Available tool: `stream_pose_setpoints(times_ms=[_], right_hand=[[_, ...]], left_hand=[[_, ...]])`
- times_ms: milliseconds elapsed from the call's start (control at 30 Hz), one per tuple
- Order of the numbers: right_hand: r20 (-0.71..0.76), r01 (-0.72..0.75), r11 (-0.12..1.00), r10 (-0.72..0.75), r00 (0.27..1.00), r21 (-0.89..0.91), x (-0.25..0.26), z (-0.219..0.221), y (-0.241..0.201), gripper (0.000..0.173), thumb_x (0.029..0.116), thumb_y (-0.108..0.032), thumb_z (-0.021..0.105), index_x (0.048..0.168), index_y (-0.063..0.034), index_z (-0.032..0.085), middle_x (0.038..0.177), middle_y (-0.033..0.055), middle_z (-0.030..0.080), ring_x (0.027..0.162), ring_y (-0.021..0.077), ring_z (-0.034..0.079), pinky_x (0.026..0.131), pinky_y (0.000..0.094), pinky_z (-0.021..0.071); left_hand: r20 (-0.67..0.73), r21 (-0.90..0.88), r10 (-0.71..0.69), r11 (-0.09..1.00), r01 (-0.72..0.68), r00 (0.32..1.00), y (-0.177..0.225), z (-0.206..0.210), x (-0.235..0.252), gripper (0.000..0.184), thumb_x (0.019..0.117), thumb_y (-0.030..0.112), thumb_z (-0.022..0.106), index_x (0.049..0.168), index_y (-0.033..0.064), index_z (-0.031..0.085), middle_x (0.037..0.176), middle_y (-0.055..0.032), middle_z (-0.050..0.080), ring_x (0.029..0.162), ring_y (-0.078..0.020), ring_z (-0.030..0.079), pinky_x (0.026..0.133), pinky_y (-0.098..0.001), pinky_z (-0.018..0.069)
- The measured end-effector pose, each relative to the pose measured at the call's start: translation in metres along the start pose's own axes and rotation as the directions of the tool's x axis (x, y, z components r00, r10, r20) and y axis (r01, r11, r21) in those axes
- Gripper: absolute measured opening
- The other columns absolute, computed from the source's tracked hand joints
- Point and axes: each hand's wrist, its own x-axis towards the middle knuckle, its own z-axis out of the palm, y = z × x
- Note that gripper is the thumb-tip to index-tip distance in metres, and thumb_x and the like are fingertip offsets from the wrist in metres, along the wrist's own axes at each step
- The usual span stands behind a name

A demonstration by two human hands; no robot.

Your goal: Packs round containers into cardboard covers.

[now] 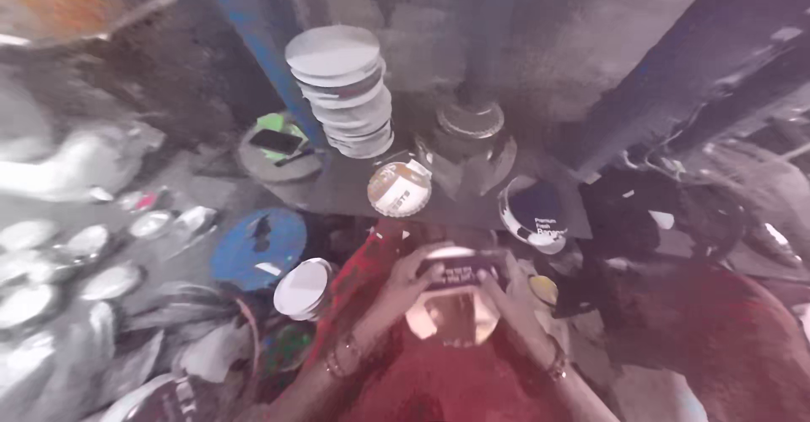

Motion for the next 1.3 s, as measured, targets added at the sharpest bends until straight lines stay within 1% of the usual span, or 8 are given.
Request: stream_pose_setpoints(times_ms=[100, 267, 400, 533, 667, 1000, 1133, 1300], right_hand=[[0.262, -0.06, 0.997, 0.071, 0.962, -0.053, -0.015, 0.004, -0.002, 0.043, 0.0996, -0.023, 0.061, 0.129, 0.0082, 0.057, 0.116, 0.0123, 0.071, 0.103, 0.0053, 0.067, 0.091, 0.0254, 0.0554], [0.206, -0.1, 0.948, 0.167, 0.964, -0.301, -0.019, 0.019, -0.01, 0.049, 0.0939, -0.011, 0.065, 0.138, 0.0052, 0.054, 0.101, 0.0168, 0.074, 0.081, 0.026, 0.074, 0.072, 0.0455, 0.0613], [0.469, 0.025, 0.973, 0.088, 0.879, -0.23, 0.011, -0.004, -0.018, 0.03, 0.1028, -0.023, 0.058, 0.12, 0.0, 0.064, 0.091, 0.0131, 0.072, 0.079, 0.0187, 0.07, 0.072, 0.0382, 0.0589], [0.123, 0.225, 0.754, -0.19, 0.974, -0.618, 0.076, -0.017, -0.025, 0.029, 0.099, -0.023, 0.061, 0.093, 0.0013, 0.076, 0.08, 0.0165, 0.073, 0.073, 0.0288, 0.072, 0.069, 0.0468, 0.0587], [-0.023, 0.178, 0.558, -0.333, 0.943, -0.811, 0.163, -0.016, -0.022, 0.02, 0.0936, -0.008, 0.065, 0.109, -0.0028, 0.076, 0.105, 0.0217, 0.072, 0.092, 0.0403, 0.071, 0.076, 0.0583, 0.0569], [0.067, 0.164, 0.361, -0.266, 0.962, -0.918, 0.234, 0.005, -0.007, 0.015, 0.0936, -0.003, 0.066, 0.106, -0.0014, 0.074, 0.113, 0.0232, 0.067, 0.097, 0.0427, 0.069, 0.071, 0.0587, 0.0572], [0.01, 0.205, 0.452, -0.398, 0.917, -0.868, 0.214, 0.023, -0.027, 0.024, 0.0899, 0.0, 0.065, 0.112, 0.0098, 0.066, 0.122, 0.0328, 0.063, 0.119, 0.0517, 0.058, 0.098, 0.0642, 0.0473], [0.3, 0.509, 0.465, -0.452, 0.84, -0.725, 0.149, 0.071, -0.003, 0.021, 0.0942, -0.014, 0.066, 0.109, -0.0021, 0.075, 0.108, 0.0159, 0.075, 0.1, 0.0312, 0.072, 0.089, 0.0468, 0.0582]], left_hand=[[0.333, 0.014, -0.021, 1.0, 0.018, 0.943, -0.015, -0.013, -0.005, 0.04, 0.0985, 0.014, 0.061, 0.135, -0.0019, 0.059, 0.135, -0.0096, 0.063, 0.122, -0.0068, 0.059, 0.107, -0.0265, 0.0467], [0.18, 0.268, -0.148, 0.959, 0.097, 0.972, -0.012, -0.001, -0.01, 0.049, 0.0964, 0.009, 0.064, 0.144, 0.0023, 0.053, 0.136, -0.0146, 0.063, 0.118, -0.0189, 0.065, 0.102, -0.0381, 0.0516], [0.225, -0.148, -0.24, 0.95, 0.277, 0.944, -0.017, -0.014, -0.015, 0.028, 0.0912, 0.007, 0.066, 0.118, 0.0004, 0.065, 0.103, 0.0022, 0.071, 0.093, -0.0014, 0.067, 0.088, -0.0235, 0.0563], [0.211, -0.091, -0.166, 0.978, 0.188, 0.963, -0.022, -0.012, -0.017, 0.025, 0.0935, 0.012, 0.066, 0.115, -0.0009, 0.067, 0.099, 0.0003, 0.072, 0.09, -0.0011, 0.067, 0.086, -0.0236, 0.0562], [0.167, 0.095, -0.065, 0.994, 0.05, 0.984, -0.018, -0.012, -0.018, 0.026, 0.0954, 0.016, 0.065, 0.114, -0.002, 0.069, 0.099, -0.0089, 0.073, 0.089, -0.0075, 0.069, 0.085, -0.0286, 0.0568], [0.077, 0.122, -0.112, 0.987, 0.102, 0.991, -0.005, -0.028, -0.031, 0.031, 0.0958, 0.017, 0.066, 0.12, -0.0033, 0.067, 0.109, -0.0145, 0.072, 0.101, -0.0152, 0.069, 0.094, -0.0346, 0.0546], [0.111, 0.141, -0.129, 0.983, 0.113, 0.985, -0.009, -0.032, -0.031, 0.035, 0.0974, 0.022, 0.065, 0.124, -0.0012, 0.067, 0.113, -0.0157, 0.071, 0.105, -0.0179, 0.068, 0.096, -0.0386, 0.0535], [0.129, 0.081, -0.104, 0.992, 0.094, 0.986, -0.013, -0.034, -0.028, 0.034, 0.0979, 0.02, 0.064, 0.124, -0.0023, 0.066, 0.111, -0.0147, 0.071, 0.101, -0.0154, 0.069, 0.094, -0.0352, 0.0547]])
